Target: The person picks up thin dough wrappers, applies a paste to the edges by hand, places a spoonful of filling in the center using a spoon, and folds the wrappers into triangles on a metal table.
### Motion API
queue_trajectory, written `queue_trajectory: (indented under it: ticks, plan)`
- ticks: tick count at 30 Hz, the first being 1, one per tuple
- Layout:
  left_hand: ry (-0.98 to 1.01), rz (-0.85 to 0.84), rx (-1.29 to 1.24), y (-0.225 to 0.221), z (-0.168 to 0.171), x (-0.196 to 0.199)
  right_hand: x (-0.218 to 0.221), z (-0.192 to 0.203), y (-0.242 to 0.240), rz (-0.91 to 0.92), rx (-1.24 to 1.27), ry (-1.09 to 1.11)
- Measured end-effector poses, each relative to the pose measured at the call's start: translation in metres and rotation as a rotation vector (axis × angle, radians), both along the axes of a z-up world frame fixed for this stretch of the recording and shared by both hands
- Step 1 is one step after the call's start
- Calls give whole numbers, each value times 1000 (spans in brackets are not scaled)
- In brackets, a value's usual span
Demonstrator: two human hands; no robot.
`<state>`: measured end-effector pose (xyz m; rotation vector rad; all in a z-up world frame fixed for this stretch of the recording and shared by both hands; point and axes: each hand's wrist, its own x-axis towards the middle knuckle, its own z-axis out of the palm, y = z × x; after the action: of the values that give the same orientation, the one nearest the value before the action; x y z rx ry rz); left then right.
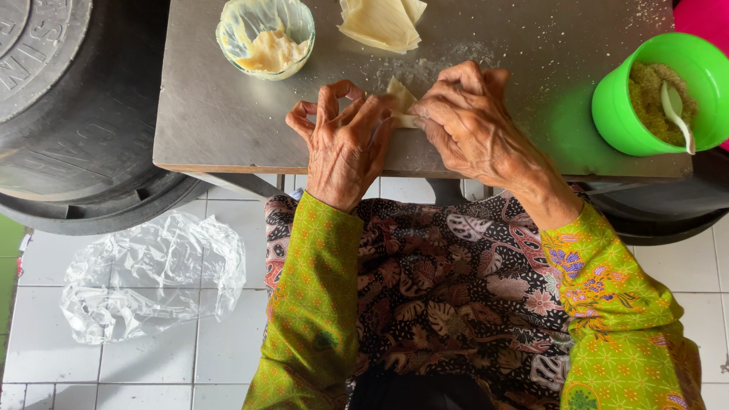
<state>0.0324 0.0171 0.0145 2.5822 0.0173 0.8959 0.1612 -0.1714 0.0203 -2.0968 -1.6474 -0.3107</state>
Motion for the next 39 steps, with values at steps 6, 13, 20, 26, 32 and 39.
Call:
queue_trajectory:
  ticks: [6,13,20,26,32,39]
  plan:
    - [-3,-4,5,2,0,3,8,4,8,17,-50,46]
    - [35,62,39,0,2,6,14,4,16,-52,-14,-13]
    - [-3,54,60,5,-1,13,17,11,18,-55,-5,142]
    - [8,104,43,4,-5,16,20,5,21,-70,25,138]
    - [-66,92,204,2,0,11,18,-6,15,-28,17,-112]
    - [-45,43,189,4,5,4,14,5,6,23,-9,-165]
